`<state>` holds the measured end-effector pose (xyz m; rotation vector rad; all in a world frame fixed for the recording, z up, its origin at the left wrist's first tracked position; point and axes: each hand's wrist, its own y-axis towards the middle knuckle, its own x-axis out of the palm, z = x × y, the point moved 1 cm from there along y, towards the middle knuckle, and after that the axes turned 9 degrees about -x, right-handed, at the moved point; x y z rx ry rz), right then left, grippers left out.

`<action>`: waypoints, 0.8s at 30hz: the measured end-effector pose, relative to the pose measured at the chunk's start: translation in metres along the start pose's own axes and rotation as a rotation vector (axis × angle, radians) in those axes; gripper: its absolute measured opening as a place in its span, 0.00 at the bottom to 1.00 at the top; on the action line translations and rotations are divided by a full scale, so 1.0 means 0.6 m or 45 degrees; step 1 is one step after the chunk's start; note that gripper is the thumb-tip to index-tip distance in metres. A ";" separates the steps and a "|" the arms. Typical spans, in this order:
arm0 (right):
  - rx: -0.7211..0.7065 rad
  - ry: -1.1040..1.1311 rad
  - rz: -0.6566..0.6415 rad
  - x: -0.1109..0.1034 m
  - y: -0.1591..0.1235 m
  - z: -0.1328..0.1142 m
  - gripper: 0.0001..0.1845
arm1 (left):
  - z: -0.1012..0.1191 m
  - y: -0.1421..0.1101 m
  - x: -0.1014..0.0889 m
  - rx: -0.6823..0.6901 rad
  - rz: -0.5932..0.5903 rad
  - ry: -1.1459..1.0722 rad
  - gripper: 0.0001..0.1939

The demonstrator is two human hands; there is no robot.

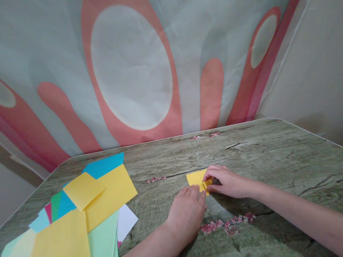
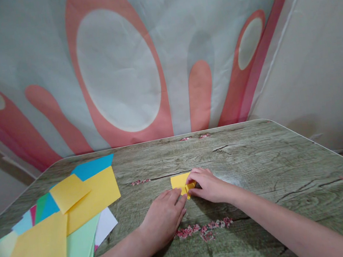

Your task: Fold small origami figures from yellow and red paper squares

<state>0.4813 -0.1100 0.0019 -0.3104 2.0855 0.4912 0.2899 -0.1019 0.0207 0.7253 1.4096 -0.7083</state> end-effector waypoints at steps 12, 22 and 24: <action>-0.049 0.072 -0.034 0.003 0.019 0.020 0.04 | -0.001 -0.001 0.007 0.013 -0.029 0.000 0.17; -0.012 -0.015 0.026 0.011 0.015 0.012 0.04 | 0.002 -0.003 0.008 0.047 -0.032 0.049 0.17; -0.007 -0.022 0.027 0.010 0.015 0.011 0.04 | 0.000 -0.004 0.007 0.063 -0.026 0.024 0.17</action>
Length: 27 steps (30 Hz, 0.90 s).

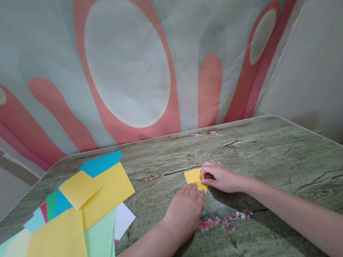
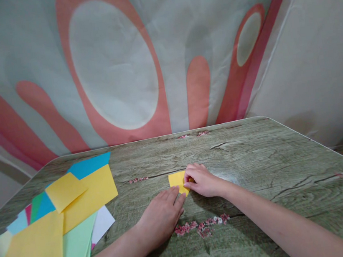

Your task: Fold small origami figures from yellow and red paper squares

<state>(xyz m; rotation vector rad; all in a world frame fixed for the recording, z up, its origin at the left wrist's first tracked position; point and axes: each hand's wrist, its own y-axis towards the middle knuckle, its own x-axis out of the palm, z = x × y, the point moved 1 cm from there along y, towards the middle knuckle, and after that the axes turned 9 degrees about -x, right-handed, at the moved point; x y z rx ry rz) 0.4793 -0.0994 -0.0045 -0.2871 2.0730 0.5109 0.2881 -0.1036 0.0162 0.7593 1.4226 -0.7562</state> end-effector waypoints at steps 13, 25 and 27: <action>0.027 -0.013 0.023 0.001 0.002 -0.004 0.03 | -0.005 -0.005 -0.009 0.043 -0.052 0.029 0.19; 0.041 -0.009 0.020 0.004 0.002 -0.003 0.03 | -0.005 -0.005 -0.015 0.064 -0.049 0.043 0.19; 0.043 -0.011 0.021 0.004 0.002 -0.004 0.03 | -0.005 -0.005 -0.015 0.065 -0.046 0.041 0.19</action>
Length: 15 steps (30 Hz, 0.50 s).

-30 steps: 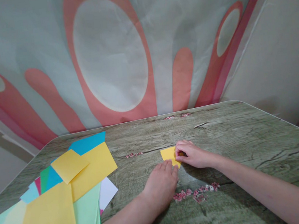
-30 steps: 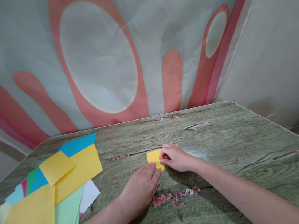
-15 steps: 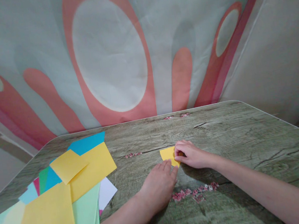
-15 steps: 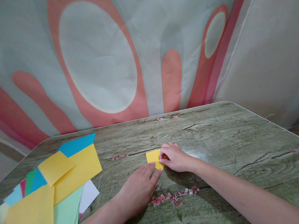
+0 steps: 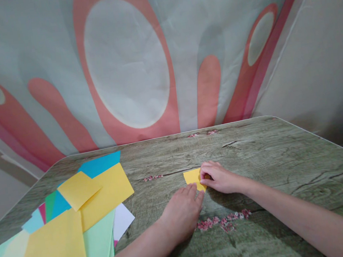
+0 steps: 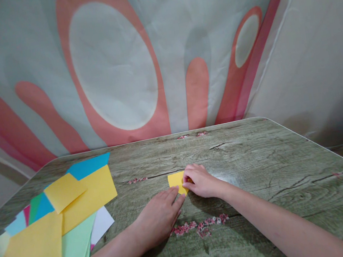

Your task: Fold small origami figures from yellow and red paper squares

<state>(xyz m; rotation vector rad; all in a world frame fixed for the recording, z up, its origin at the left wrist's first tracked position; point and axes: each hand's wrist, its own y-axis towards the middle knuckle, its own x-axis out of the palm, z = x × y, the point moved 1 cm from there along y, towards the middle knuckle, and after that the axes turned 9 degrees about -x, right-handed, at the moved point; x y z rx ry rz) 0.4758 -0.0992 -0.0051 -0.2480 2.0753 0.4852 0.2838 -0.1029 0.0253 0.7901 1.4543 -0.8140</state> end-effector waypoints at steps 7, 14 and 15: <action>0.016 -0.020 0.006 0.001 0.002 -0.002 0.03 | 0.004 0.000 0.004 -0.031 0.008 0.003 0.21; 0.029 -0.025 -0.004 -0.001 0.003 -0.003 0.02 | 0.011 0.000 0.016 -0.057 0.023 0.043 0.22; 0.032 -0.026 -0.006 -0.001 0.003 -0.003 0.02 | 0.011 0.000 0.016 -0.057 0.026 0.042 0.22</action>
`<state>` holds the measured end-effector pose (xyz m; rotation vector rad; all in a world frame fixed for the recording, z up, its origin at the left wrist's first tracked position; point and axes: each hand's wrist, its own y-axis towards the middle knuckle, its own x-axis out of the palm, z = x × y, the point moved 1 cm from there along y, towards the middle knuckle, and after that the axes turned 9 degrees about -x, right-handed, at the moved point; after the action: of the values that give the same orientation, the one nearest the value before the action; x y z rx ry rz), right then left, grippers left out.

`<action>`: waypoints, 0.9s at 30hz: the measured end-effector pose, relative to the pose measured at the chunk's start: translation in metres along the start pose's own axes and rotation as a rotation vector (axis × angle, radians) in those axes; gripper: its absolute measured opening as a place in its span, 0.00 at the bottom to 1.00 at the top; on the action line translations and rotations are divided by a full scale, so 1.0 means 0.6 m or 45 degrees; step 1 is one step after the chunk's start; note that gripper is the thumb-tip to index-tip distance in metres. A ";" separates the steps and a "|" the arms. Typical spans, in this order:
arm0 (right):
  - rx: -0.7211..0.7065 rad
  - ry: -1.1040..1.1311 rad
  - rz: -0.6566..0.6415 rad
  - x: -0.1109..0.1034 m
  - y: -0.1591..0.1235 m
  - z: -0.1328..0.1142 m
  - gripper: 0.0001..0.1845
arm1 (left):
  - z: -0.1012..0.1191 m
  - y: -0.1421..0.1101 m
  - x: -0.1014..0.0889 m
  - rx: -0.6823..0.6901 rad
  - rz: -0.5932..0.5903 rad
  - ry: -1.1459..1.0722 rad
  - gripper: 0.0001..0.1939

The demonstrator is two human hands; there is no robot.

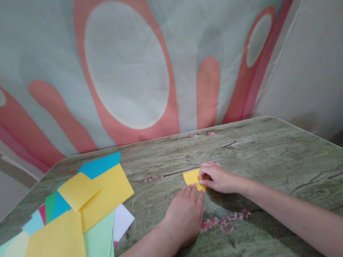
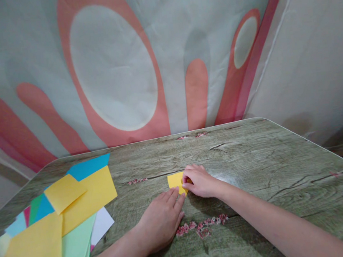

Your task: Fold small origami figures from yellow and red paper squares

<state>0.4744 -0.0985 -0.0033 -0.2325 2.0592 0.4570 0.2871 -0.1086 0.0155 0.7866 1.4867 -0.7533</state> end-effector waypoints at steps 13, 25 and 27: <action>0.008 -0.007 0.001 0.001 0.000 -0.001 0.02 | 0.001 -0.001 0.001 -0.013 0.017 0.000 0.23; 0.019 0.026 0.074 0.009 -0.006 0.004 0.04 | 0.012 0.002 -0.009 -0.039 0.003 0.033 0.24; 0.036 0.013 0.134 0.012 -0.010 0.007 0.10 | 0.013 0.003 -0.011 -0.041 0.001 0.040 0.24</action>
<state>0.4763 -0.1020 -0.0129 -0.1100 2.0934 0.4918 0.2932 -0.1144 0.0217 0.7774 1.5232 -0.7176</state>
